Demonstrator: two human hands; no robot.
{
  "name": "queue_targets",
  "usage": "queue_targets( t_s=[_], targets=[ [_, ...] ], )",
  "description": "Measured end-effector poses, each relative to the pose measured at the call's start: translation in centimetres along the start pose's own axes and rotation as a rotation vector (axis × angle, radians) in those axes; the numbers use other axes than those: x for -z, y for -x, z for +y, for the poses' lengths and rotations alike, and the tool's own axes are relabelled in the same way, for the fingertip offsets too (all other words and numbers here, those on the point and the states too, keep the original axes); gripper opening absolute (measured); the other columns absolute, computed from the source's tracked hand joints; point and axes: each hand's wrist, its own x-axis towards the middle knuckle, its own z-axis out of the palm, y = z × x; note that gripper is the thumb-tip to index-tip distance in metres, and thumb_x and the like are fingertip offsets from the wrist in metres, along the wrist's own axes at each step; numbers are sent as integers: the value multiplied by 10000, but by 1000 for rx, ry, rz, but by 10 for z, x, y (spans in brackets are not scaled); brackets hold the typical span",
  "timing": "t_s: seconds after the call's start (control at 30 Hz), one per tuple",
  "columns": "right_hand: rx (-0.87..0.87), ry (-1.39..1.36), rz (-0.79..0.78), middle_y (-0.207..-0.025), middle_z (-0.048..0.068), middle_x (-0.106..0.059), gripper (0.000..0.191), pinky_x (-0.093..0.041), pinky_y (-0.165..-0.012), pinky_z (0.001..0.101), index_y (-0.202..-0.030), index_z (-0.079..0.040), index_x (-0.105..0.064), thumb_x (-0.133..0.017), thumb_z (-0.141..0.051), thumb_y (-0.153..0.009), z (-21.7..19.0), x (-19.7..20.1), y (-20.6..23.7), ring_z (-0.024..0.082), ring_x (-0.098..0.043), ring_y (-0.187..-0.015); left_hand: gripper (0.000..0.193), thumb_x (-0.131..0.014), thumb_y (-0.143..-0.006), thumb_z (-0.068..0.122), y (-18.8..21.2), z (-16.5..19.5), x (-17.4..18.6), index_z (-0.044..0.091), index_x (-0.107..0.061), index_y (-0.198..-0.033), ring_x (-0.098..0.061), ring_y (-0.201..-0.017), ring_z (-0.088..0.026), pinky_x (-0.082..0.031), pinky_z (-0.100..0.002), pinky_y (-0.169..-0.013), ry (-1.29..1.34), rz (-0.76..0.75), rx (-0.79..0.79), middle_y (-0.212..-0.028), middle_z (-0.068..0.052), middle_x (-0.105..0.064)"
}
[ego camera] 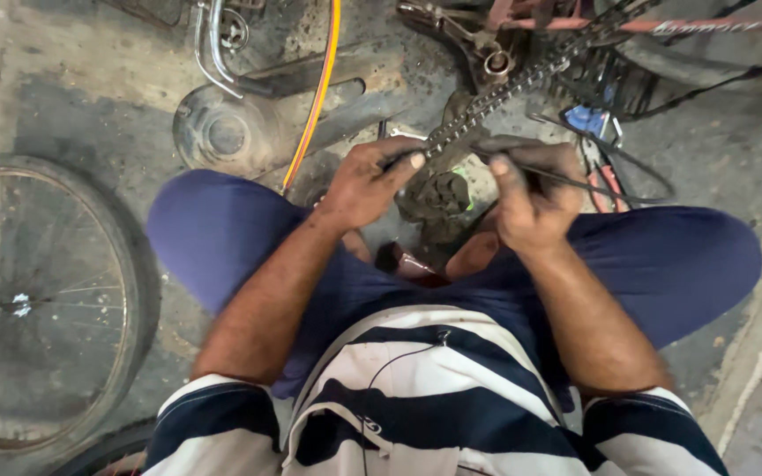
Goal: The person sits on the floor and scrubs a bicycle chain with a brush and rag. They hold the chain with one hand and scrub it with the other, repeatedly moving along the chain length.
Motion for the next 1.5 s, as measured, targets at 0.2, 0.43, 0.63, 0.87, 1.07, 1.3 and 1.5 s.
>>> queue_targets(
  t_s=[0.2, 0.43, 0.63, 0.87, 1.07, 1.3, 1.5],
  targets=[
    [-32, -102, -15, -1105, 224, -729, 187, -618, -924, 343, -1116, -1, -459, -642, 19, -1085, -38, 2, 5, 236, -741, -975, 342, -619, -1010, 309, 10, 12, 7, 59, -706, -1228, -737, -1093, -302, -549, -374, -957, 49, -34, -23, -1176, -163, -752],
    [55, 69, -89, -1051, 260, -720, 173, -587, -854, 329, -1092, 13, -478, -645, 50, -1072, -38, -15, 6, 275, -730, -952, 325, -637, -999, 291, 15, 10, 8, 58, -714, -1214, -713, -1110, -337, -534, -392, -957, -27, -49, -61, -1187, -168, -737],
    [214, 233, -180, -1040, 275, -724, 172, -595, -806, 353, -1036, 27, -494, -657, 63, -996, -35, -20, 3, 311, -748, -926, 312, -640, -995, 285, 20, 17, 11, 60, -713, -1199, -740, -1071, -316, -561, -376, -922, 1, -42, -89, -1150, -161, -751],
    [42, 3, -95, -1091, 229, -714, 160, -599, -892, 345, -1088, 9, -487, -646, 19, -1078, -25, -17, 13, 272, -733, -974, 286, -648, -1001, 258, 17, 18, 13, 54, -714, -1190, -738, -1035, -347, -561, -403, -894, -33, -16, -146, -1121, -184, -750],
    [-349, -372, 85, -971, 147, -689, 164, -623, -821, 404, -1046, -27, -525, -687, -27, -1023, -11, -18, 5, 246, -701, -879, 300, -641, -973, 266, 18, 8, 10, 66, -704, -1189, -750, -1000, -343, -565, -406, -877, -45, -64, 18, -1059, -179, -747],
    [-348, -511, 230, -1000, 89, -657, 205, -592, -822, 383, -1110, -51, -555, -739, -41, -1022, 6, -1, 5, 199, -663, -869, 296, -638, -997, 255, 11, 3, 5, 57, -717, -1202, -701, -1073, -398, -534, -440, -927, -177, 19, -150, -1158, -200, -737],
    [-188, -135, 131, -1041, 81, -650, 174, -566, -860, 347, -1152, -32, -557, -708, 3, -1074, 28, -11, 24, 165, -639, -934, 320, -618, -983, 271, 8, 9, 3, 71, -706, -1217, -754, -889, -309, -567, -390, -856, -72, -81, 87, -1053, -162, -758]
  ],
)
